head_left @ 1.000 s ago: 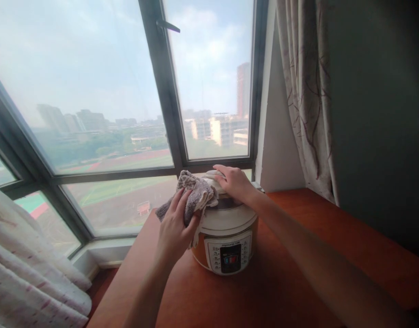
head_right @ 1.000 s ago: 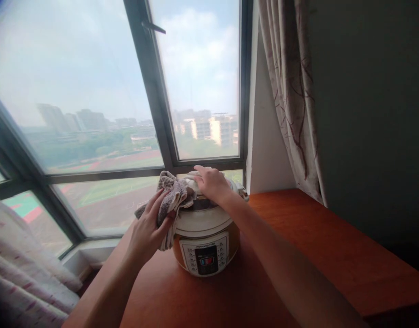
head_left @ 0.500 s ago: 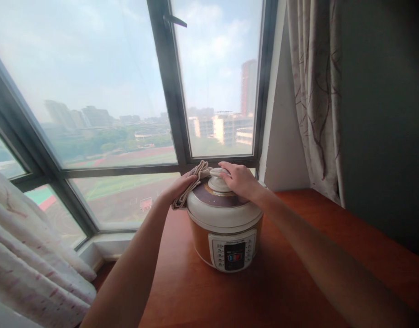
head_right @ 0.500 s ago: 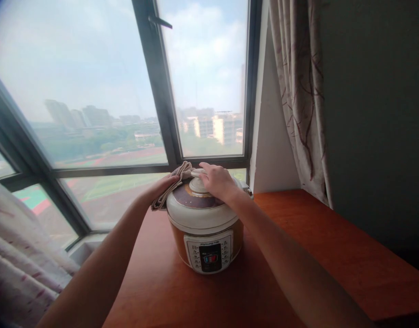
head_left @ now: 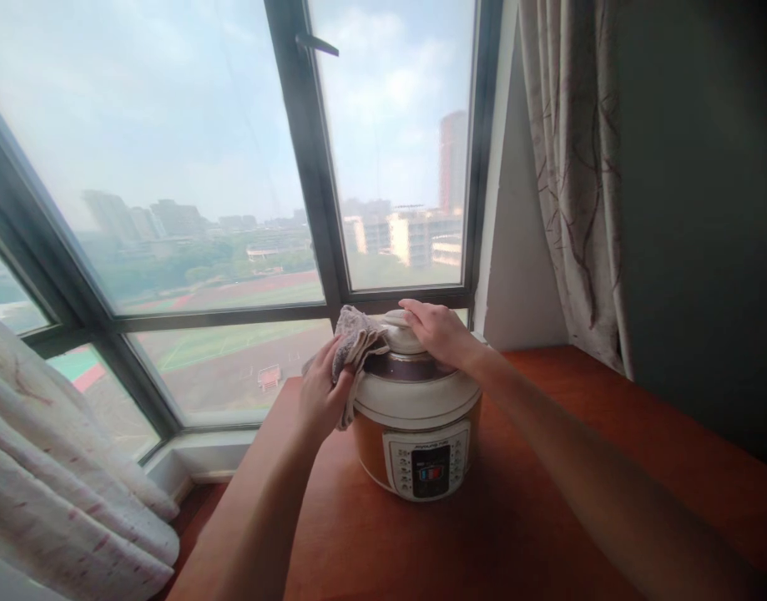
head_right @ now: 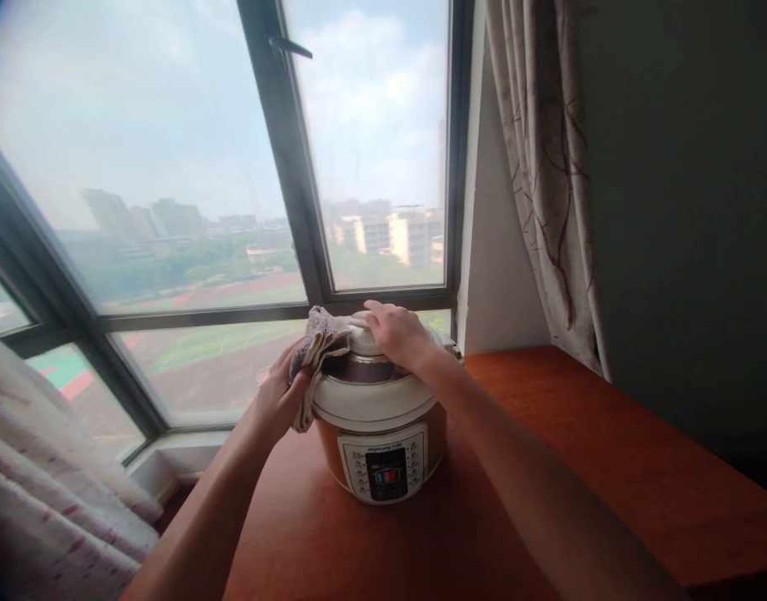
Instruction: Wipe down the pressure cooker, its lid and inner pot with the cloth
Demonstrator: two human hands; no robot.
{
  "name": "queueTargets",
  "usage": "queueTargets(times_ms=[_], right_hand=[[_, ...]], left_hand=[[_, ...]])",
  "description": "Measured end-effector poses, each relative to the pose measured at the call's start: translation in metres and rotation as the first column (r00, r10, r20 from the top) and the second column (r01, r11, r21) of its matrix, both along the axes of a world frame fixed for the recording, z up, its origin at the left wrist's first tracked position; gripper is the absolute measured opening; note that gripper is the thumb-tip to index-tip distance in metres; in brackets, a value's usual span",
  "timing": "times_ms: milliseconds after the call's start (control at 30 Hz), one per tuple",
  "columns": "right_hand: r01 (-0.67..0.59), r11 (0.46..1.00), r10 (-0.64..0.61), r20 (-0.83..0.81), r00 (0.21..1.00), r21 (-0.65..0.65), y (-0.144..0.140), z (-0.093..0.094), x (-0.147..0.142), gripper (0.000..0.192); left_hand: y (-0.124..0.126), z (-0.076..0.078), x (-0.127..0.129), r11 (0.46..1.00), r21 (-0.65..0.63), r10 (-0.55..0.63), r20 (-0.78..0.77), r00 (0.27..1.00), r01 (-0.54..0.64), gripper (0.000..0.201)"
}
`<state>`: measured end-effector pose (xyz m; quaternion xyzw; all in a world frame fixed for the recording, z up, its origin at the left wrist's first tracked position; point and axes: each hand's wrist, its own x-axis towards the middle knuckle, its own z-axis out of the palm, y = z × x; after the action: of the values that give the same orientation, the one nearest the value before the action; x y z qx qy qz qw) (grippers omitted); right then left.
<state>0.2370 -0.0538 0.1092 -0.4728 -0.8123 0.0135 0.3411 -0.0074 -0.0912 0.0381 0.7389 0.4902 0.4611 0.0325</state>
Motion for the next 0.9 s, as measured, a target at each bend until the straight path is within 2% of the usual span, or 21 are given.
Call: queueTargets(times_ms=[133, 233, 367, 433, 500, 633, 733, 800, 833, 900], right_hand=[[-0.144, 0.988, 0.139, -0.094, 0.986, -0.046, 0.004, 0.002, 0.010, 0.044], [-0.224, 0.967, 0.208, -0.136, 0.969, -0.119, 0.005, 0.006, 0.016, 0.047], [-0.272, 0.946, 0.248, -0.146, 0.958, -0.176, -0.005, 0.014, 0.014, 0.056], [-0.268, 0.956, 0.246, -0.173, 0.954, -0.122, -0.018, 0.018, 0.012, 0.062], [-0.254, 0.967, 0.248, -0.210, 0.946, -0.001, -0.036, 0.022, 0.009, 0.061], [-0.280, 0.935, 0.332, -0.260, 0.907, 0.220, -0.078, 0.018, 0.000, 0.043], [-0.346, 0.905, 0.417, -0.354, 0.837, 0.250, -0.098, -0.003, -0.007, 0.035], [-0.355, 0.905, 0.425, -0.424, 0.800, 0.235, -0.103, -0.020, -0.009, 0.034], [-0.342, 0.912, 0.409, -0.433, 0.803, 0.228, -0.103, -0.029, -0.010, 0.035], [-0.289, 0.931, 0.356, -0.370, 0.858, 0.225, -0.102, -0.041, -0.011, 0.039]], left_hand=[[-0.032, -0.019, 0.012, 0.988, 0.152, 0.038, -0.049, 0.998, -0.030, 0.053], [-0.053, -0.030, 0.026, 0.970, 0.243, 0.056, -0.116, 0.992, -0.026, 0.060], [-0.071, -0.024, 0.056, 0.939, 0.342, 0.090, -0.331, 0.939, 0.031, 0.066], [-0.076, -0.015, 0.075, 0.932, 0.354, 0.084, -0.421, 0.903, 0.079, 0.066], [-0.077, -0.005, 0.094, 0.931, 0.344, 0.060, -0.470, 0.881, 0.120, 0.064], [-0.077, 0.011, 0.117, 0.932, 0.296, -0.045, -0.482, 0.875, 0.211, 0.062], [-0.074, 0.015, 0.111, 0.914, 0.269, -0.170, -0.428, 0.888, 0.305, 0.051], [-0.069, 0.013, 0.098, 0.892, 0.294, -0.233, -0.351, 0.907, 0.343, 0.047], [-0.066, 0.011, 0.090, 0.884, 0.321, -0.246, -0.298, 0.922, 0.339, 0.046], [-0.058, 0.007, 0.070, 0.889, 0.372, -0.219, -0.167, 0.961, 0.268, 0.043]])
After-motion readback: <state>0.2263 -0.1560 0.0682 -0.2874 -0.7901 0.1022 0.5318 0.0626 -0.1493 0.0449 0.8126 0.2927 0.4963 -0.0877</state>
